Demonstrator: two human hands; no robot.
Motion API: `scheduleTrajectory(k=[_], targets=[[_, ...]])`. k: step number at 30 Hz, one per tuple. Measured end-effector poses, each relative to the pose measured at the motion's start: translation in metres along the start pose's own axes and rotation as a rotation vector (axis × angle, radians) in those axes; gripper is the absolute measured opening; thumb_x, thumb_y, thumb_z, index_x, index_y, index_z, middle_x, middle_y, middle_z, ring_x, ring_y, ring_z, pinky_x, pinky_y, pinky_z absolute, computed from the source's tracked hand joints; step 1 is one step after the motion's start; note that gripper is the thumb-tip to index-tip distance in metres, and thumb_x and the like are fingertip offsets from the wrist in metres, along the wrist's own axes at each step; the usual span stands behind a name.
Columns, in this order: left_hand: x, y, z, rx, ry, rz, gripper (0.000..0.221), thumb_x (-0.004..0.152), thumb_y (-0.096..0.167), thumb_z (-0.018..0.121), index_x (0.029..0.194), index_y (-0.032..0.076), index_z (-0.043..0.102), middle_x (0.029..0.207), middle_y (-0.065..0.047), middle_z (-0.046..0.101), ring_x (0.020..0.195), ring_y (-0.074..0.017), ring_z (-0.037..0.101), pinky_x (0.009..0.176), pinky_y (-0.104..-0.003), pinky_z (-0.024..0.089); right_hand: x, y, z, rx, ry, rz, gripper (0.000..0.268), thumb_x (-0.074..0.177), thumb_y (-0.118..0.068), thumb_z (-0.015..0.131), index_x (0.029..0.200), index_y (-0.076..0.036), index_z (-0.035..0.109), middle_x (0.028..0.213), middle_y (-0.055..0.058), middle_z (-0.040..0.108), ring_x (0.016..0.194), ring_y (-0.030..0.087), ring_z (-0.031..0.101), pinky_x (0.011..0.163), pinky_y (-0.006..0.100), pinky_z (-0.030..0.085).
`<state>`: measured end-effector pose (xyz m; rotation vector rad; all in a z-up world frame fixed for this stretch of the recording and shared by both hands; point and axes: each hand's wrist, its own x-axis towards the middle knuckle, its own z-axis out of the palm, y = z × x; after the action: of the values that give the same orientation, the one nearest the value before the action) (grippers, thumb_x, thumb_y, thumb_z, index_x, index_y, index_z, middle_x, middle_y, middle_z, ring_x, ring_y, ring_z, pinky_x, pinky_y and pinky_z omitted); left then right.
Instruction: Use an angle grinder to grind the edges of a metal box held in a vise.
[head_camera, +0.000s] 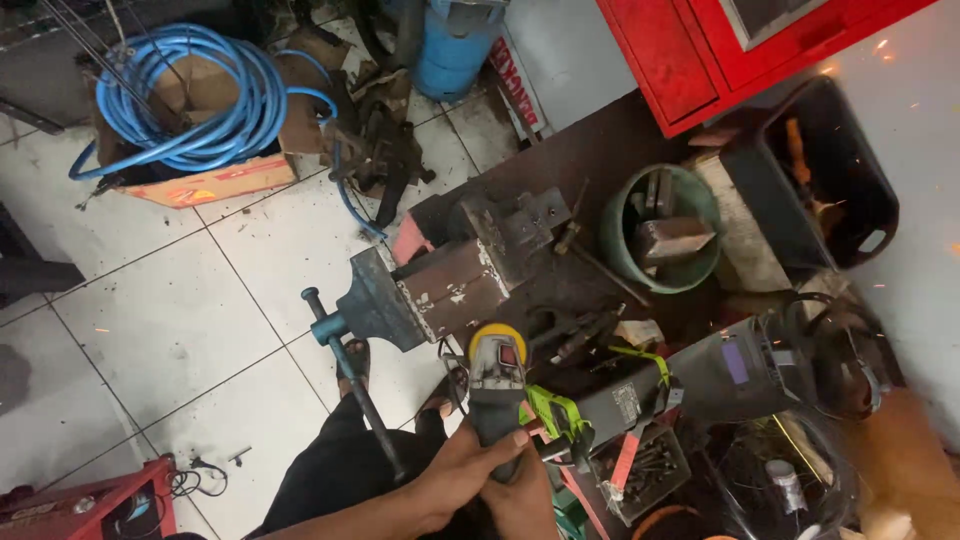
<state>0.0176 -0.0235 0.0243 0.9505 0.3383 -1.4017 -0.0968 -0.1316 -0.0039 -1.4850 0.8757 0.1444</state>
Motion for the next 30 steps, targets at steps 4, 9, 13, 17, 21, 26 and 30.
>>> scheduleTrajectory(k=[4,9,13,17,21,26,30], targets=[[-0.002,-0.004,0.000,-0.018,-0.018,0.034,0.063,0.089,0.038,0.072,0.140,0.012,0.047,0.125,-0.008,0.066,0.119,-0.0184,0.063,0.100,-0.039,0.051,-0.005,-0.020,0.002,-0.247,0.078,0.018,0.064,0.068,-0.014,0.087,0.124,-0.003,0.060,0.108,0.014,0.076,0.098,0.021,0.075,0.085,0.036,0.060],[-0.007,-0.009,-0.005,-0.106,-0.007,0.116,0.065,0.088,0.035,0.075,0.140,0.005,0.049,0.126,-0.009,0.067,0.119,-0.0186,0.064,0.101,-0.038,0.051,-0.008,-0.035,0.013,-0.286,0.036,0.016,0.061,0.069,-0.014,0.085,0.124,-0.003,0.061,0.106,0.014,0.076,0.097,0.020,0.074,0.085,0.036,0.059],[-0.010,-0.001,-0.010,-0.073,0.010,0.099,0.063,0.089,0.035,0.073,0.140,0.008,0.049,0.128,-0.007,0.068,0.119,-0.0157,0.064,0.101,-0.035,0.050,-0.005,-0.036,0.022,-0.212,0.006,-0.021,0.065,0.066,-0.014,0.086,0.125,-0.003,0.059,0.108,0.013,0.076,0.099,0.019,0.074,0.085,0.035,0.059],[-0.008,-0.013,-0.015,-0.032,0.028,0.096,0.055,0.091,0.034,0.073,0.135,0.006,0.056,0.124,-0.008,0.069,0.116,-0.0151,0.065,0.099,-0.033,0.051,-0.010,-0.052,0.028,-0.183,0.043,0.043,0.066,0.068,-0.016,0.086,0.125,-0.004,0.057,0.104,0.014,0.076,0.096,0.021,0.077,0.083,0.036,0.061],[-0.009,-0.016,-0.021,-0.068,0.008,0.138,0.050,0.090,0.033,0.074,0.128,0.003,0.062,0.114,-0.008,0.069,0.107,-0.0150,0.065,0.093,-0.035,0.052,-0.011,-0.070,0.032,-0.521,0.058,0.070,0.073,0.067,-0.021,0.084,0.133,-0.010,0.056,0.097,0.016,0.077,0.092,0.030,0.080,0.077,0.039,0.061],[-0.008,-0.017,-0.026,-0.088,0.041,0.020,0.045,0.089,0.032,0.074,0.124,0.006,0.063,0.106,-0.005,0.069,0.100,-0.0144,0.066,0.088,-0.037,0.054,-0.011,-0.066,0.038,-0.525,0.048,0.193,0.078,0.065,-0.025,0.084,0.135,-0.012,0.052,0.094,0.018,0.078,0.092,0.036,0.080,0.076,0.044,0.061],[-0.003,-0.028,-0.034,-0.146,0.058,0.045,0.042,0.088,0.027,0.077,0.120,0.005,0.063,0.105,-0.006,0.069,0.097,-0.0160,0.067,0.086,-0.037,0.055,-0.014,-0.054,0.041,-0.555,0.096,0.024,0.079,0.064,-0.027,0.085,0.134,-0.010,0.053,0.090,0.021,0.079,0.090,0.039,0.079,0.074,0.046,0.062]])
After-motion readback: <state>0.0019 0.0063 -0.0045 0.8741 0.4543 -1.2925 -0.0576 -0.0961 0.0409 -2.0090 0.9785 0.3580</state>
